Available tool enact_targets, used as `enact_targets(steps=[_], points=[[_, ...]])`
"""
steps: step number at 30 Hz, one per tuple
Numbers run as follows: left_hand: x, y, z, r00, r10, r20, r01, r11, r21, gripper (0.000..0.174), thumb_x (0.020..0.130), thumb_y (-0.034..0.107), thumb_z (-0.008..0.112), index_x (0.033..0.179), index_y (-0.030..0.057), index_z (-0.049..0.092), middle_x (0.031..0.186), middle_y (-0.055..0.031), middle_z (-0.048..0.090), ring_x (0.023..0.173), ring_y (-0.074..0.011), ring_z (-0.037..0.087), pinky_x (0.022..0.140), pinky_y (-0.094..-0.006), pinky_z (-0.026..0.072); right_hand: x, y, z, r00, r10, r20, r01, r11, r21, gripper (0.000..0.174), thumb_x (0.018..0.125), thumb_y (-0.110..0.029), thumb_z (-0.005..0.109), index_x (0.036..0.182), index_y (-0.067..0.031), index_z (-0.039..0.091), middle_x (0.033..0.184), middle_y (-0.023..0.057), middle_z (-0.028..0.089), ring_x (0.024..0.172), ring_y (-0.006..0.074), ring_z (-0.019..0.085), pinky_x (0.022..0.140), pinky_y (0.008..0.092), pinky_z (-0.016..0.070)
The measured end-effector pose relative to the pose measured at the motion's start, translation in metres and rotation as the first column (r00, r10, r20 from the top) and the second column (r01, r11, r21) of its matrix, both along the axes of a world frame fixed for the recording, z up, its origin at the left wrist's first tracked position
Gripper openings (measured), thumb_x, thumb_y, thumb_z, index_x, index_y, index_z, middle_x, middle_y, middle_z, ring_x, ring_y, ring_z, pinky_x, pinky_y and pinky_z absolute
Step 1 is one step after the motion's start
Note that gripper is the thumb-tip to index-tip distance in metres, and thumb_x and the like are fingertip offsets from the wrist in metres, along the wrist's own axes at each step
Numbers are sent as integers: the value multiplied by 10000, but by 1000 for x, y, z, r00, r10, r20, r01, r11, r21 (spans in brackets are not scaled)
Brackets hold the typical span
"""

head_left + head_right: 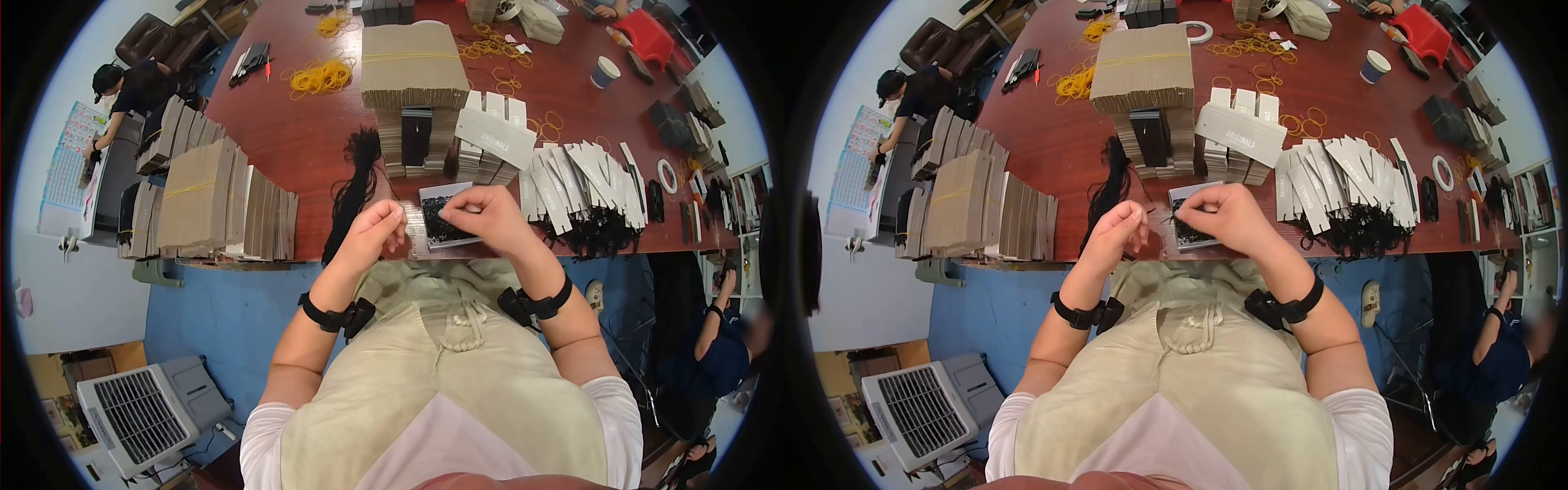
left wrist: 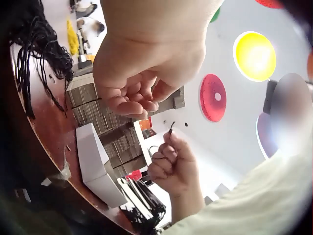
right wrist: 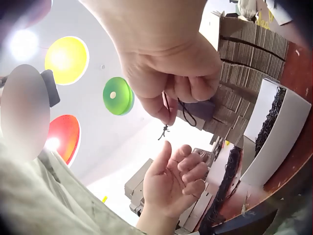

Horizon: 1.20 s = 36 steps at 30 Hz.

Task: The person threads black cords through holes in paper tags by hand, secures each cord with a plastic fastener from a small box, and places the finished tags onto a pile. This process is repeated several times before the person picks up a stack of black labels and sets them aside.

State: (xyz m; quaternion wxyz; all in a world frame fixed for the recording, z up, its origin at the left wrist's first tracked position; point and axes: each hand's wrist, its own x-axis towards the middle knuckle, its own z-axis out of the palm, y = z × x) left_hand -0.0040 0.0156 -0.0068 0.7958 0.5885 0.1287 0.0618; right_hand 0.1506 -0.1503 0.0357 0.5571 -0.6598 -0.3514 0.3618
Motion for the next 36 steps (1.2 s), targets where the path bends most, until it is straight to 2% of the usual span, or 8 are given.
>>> enact_targets(steps=[8,20,23,27,30,31,33,36], points=[[-1,-19,17,994,-88,-63,93,992,82,229,945,229,475,822,54,557,650,34,503,569,-32,439,510,-176,358,-17,6,-3,993,22,113,-21,1000,-5,68,778,-64,667,809,-3,671,544,-84,423,521,5,333,467,194,266],[-11,-11,-2,962,-76,261,169,919,-357,244,889,105,488,655,37,477,602,-12,438,564,-122,396,548,-244,332,-5,-4,-3,980,154,123,-153,988,-11,66,817,-73,630,815,-14,601,633,-39,487,568,26,392,515,193,344],[-9,17,-17,887,-90,452,71,996,59,235,773,117,548,620,43,384,873,-82,485,881,-185,462,790,-317,376,13,-11,2,946,102,308,-109,994,6,78,839,-72,586,801,-15,550,733,24,514,667,96,466,604,244,400],[9,1,1,892,-83,444,231,929,-291,102,751,86,538,764,68,438,1075,-114,473,1115,-267,466,966,-379,356,2,2,20,730,197,655,-341,935,100,100,781,-97,623,816,-26,564,764,110,556,717,292,539,634,349,428],[23,-18,8,926,-176,334,283,909,-307,185,866,167,500,989,52,423,1079,-127,483,978,-220,521,857,-338,404,-6,13,21,677,205,707,-319,947,30,133,735,-117,639,829,-44,580,770,107,536,774,309,545,690,384,447],[24,-23,13,951,-186,246,259,916,-308,184,932,231,451,941,47,464,890,-71,512,726,-137,507,657,-262,408,-3,14,21,650,112,751,-253,964,75,142,728,-117,645,834,-45,583,782,108,540,788,310,544,699,386,446],[25,-16,3,947,-270,172,314,885,-342,210,952,241,426,890,49,481,750,-20,467,600,-95,417,560,-233,349,5,17,22,571,-74,818,-128,976,177,163,715,-118,659,845,-47,591,805,109,548,817,312,542,718,390,443],[21,-17,-4,980,-192,55,200,932,-302,281,976,251,394,810,49,498,590,47,359,491,-48,285,469,-205,251,25,12,16,240,-363,901,374,890,259,299,670,-127,702,951,-61,621,991,110,563,985,303,489,845,415,386]])
